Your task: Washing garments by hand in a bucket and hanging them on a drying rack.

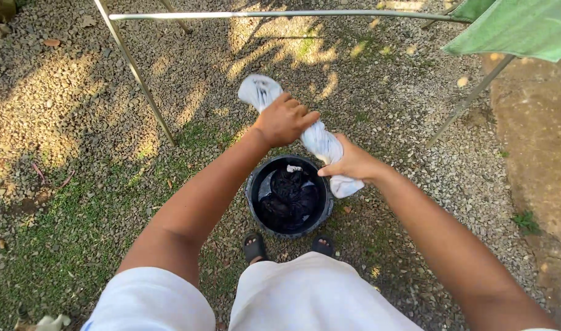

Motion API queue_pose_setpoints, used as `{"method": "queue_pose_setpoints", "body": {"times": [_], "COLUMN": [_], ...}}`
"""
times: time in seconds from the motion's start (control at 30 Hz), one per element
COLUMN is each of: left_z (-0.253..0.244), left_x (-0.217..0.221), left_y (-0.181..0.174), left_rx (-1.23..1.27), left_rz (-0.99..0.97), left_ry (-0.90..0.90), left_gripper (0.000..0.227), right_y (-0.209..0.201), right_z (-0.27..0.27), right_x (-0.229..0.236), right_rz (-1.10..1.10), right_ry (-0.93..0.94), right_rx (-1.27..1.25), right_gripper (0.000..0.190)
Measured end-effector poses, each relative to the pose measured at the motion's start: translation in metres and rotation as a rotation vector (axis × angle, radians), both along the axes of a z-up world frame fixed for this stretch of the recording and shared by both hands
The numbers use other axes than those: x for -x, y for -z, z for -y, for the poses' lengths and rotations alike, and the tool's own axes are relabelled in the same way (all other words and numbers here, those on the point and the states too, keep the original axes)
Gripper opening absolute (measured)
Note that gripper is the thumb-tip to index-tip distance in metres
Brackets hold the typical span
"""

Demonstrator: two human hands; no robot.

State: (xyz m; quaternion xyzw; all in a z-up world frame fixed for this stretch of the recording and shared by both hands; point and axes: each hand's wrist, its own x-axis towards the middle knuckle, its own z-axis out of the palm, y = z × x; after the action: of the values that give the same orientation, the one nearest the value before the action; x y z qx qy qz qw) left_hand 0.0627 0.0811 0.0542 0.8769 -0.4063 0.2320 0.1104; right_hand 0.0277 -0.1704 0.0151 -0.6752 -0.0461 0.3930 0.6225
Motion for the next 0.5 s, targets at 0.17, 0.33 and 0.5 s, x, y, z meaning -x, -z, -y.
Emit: {"method": "queue_pose_setpoints", "body": {"times": [0.17,0.33,0.5], "left_z": [0.027,0.059,0.079], "left_x": [-0.007,0.000,0.023], "left_y": [0.026,0.082,0.111], "left_rx": [0.009,0.709,1.624], "left_rz": [-0.763,-1.256,-1.945], "left_ry": [-0.351,-0.335,0.149], "left_gripper": [0.030,0.015,0.013], "right_y": [-0.034,-0.022,0.015], "right_z": [-0.008,-0.013,-0.021], "right_x": [-0.053,-0.081,-0.088], "right_rz": [0.876,1.097,1.281], "right_ry": [-0.113,-0.047,0.097], "right_rx": [0.863,0.852,0.691], "right_gripper": [0.087,0.076,0.057]}}
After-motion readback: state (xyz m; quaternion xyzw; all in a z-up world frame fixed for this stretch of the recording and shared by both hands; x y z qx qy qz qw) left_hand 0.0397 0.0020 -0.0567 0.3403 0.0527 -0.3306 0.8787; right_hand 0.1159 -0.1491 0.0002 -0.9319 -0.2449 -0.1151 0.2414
